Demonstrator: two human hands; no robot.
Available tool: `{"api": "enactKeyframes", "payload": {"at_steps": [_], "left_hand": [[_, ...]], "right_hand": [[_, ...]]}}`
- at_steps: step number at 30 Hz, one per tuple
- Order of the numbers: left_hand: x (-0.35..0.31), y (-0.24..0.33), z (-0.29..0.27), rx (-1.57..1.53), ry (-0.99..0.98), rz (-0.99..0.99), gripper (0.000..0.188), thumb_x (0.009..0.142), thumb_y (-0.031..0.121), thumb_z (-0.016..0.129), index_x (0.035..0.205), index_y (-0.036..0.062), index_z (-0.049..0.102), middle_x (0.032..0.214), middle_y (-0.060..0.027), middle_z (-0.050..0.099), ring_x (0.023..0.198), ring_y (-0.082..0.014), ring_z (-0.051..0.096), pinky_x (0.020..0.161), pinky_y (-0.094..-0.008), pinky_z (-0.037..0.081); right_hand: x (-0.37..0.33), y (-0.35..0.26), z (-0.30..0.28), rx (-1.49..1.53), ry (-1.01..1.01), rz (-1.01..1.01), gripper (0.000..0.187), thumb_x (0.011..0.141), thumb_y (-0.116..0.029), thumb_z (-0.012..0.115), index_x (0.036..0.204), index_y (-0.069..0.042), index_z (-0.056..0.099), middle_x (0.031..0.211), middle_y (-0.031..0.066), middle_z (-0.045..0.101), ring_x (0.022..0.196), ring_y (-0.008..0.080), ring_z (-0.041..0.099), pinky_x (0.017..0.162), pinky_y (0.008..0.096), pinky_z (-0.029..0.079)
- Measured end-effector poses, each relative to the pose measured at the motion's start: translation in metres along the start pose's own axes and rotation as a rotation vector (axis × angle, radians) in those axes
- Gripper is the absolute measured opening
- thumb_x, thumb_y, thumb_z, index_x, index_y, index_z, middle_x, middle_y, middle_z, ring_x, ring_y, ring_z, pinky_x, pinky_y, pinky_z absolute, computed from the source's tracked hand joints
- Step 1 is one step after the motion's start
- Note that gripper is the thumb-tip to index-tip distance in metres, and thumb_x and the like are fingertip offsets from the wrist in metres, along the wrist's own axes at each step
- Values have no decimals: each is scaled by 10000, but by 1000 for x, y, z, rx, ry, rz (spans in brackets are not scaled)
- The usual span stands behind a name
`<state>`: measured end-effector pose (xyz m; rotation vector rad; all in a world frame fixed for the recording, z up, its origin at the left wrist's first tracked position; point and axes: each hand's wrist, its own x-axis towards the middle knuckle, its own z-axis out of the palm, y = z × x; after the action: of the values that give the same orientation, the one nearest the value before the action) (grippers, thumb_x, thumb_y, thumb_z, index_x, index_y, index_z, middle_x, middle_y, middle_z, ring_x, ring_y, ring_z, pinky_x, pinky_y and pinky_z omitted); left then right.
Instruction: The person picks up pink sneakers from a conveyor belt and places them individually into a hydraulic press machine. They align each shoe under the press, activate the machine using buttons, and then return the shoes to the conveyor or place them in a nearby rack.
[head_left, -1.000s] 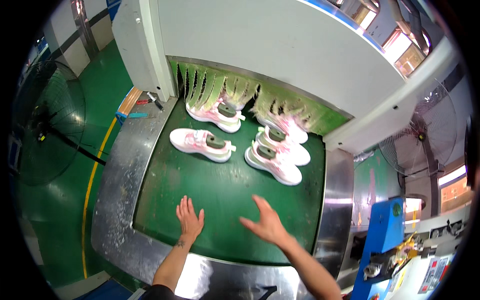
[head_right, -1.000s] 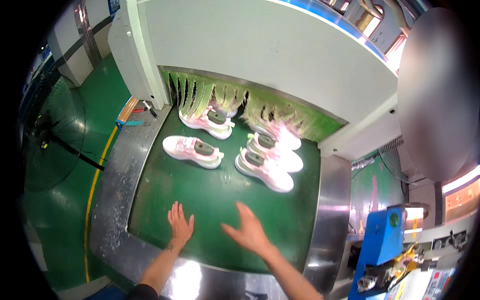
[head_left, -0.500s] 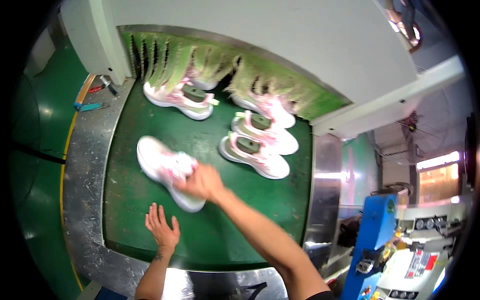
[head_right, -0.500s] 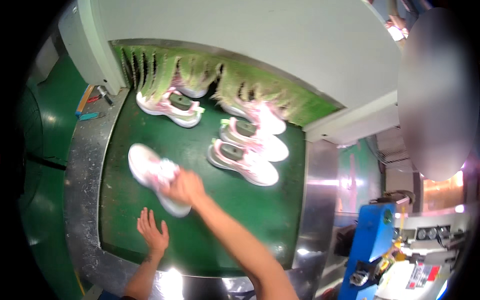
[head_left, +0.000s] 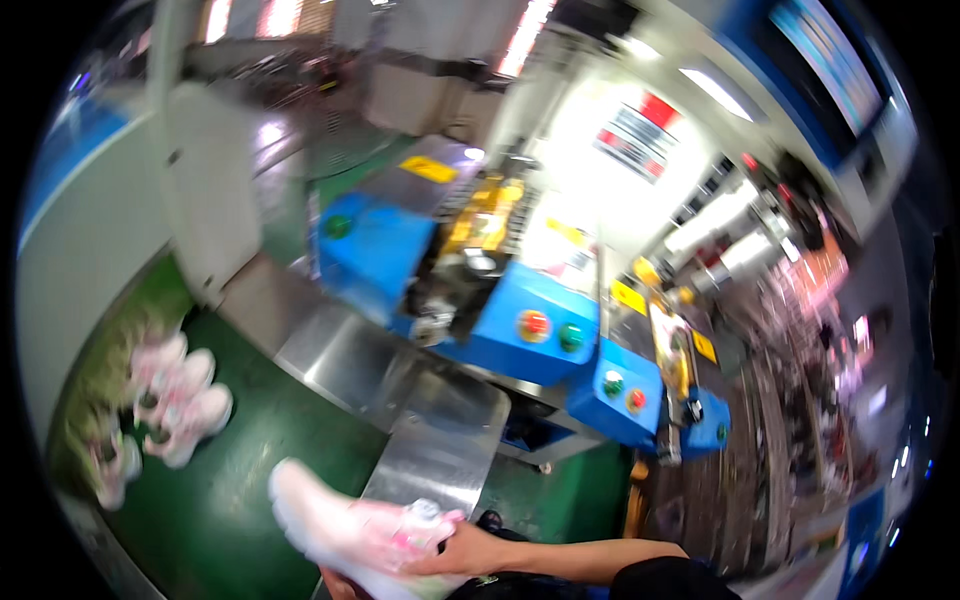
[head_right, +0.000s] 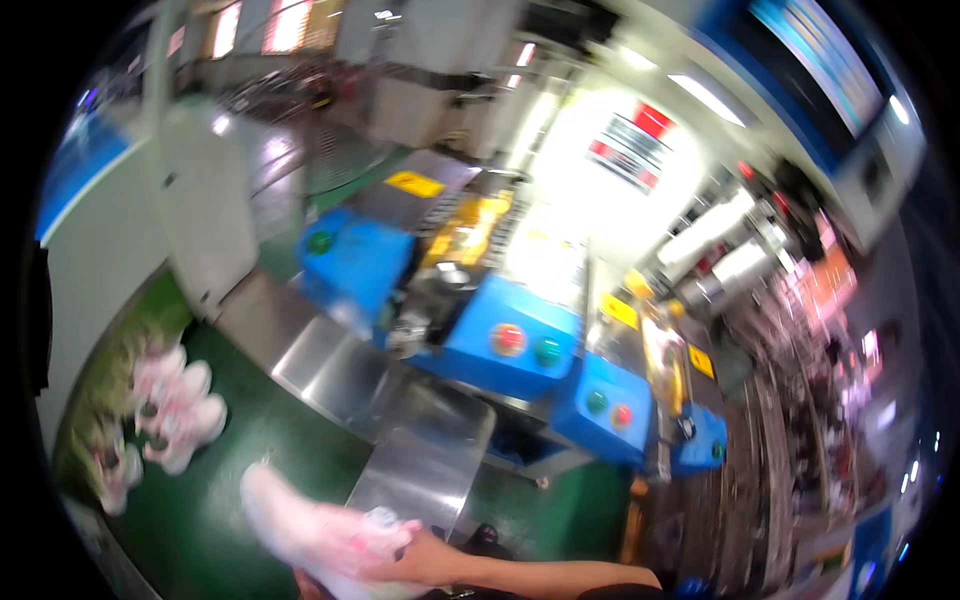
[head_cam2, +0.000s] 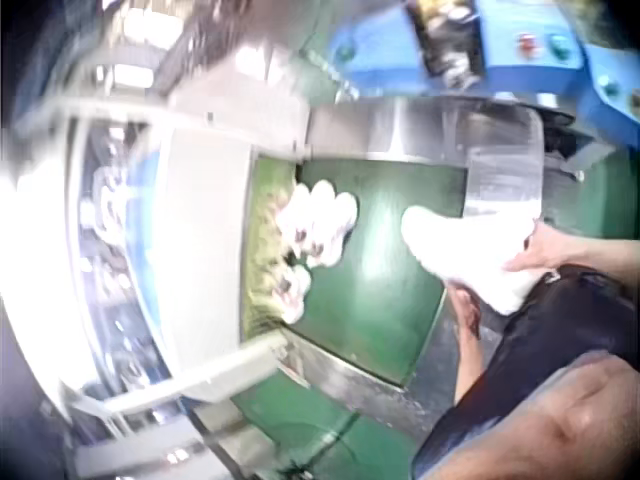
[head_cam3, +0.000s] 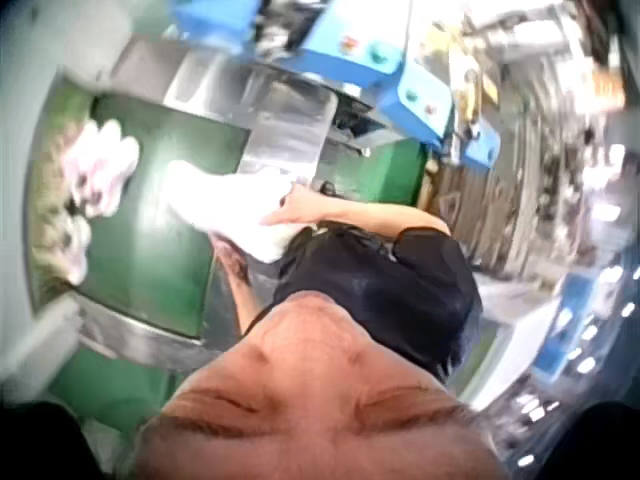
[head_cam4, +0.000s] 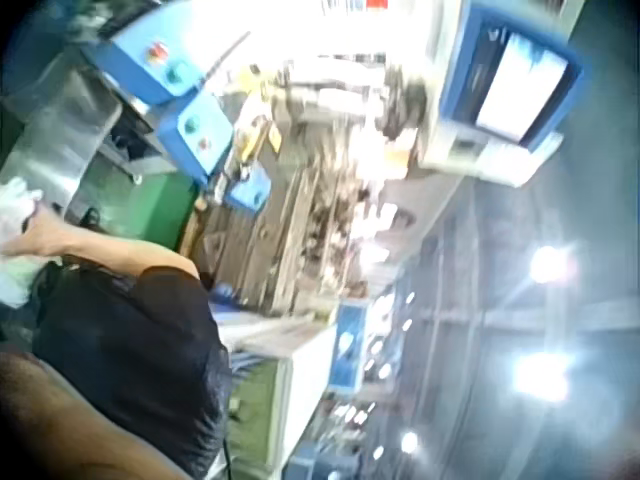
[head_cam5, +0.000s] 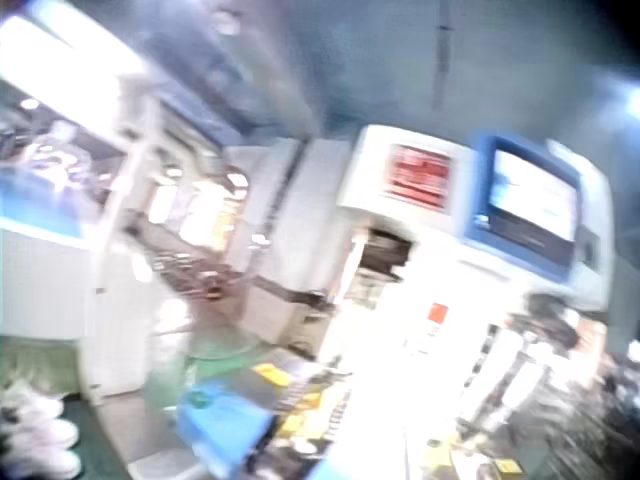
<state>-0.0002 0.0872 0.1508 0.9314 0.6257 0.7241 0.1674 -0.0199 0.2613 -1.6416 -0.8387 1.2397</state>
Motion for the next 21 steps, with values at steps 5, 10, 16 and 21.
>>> {"api": "enactKeyframes", "payload": {"at_steps": [5,10,16,21], "left_hand": [[0,10,92,59,-262,-94,670,931,419,480,1397,-22,286,1369,-202,405,1283,-292,383,1056,-415,319],[-18,-8,178,137,-511,-169,642,927,384,500,1383,-25,306,1347,-202,425,1257,-294,415,1036,-418,348],[-59,-60,293,267,-686,-178,609,922,342,523,1365,-29,329,1319,-201,448,1225,-297,452,1013,-422,383],[-72,-121,407,155,-658,-171,630,885,45,549,1414,0,210,1444,-181,315,1316,-296,361,1080,-392,301]], "right_hand": [[-64,-16,-14,106,80,-276,625,762,-284,725,1268,-33,457,1049,120,624,968,225,591,852,340,481],[-120,33,-75,292,305,-313,489,779,-291,741,1163,-31,587,1088,66,623,1038,150,548,948,297,416],[-229,109,-161,500,620,-87,426,822,-244,701,1163,-26,570,1013,25,599,931,106,525,832,269,425],[-340,174,-249,527,1024,-230,448,819,-156,691,1214,-34,518,1093,50,572,977,133,548,865,298,431]]}}
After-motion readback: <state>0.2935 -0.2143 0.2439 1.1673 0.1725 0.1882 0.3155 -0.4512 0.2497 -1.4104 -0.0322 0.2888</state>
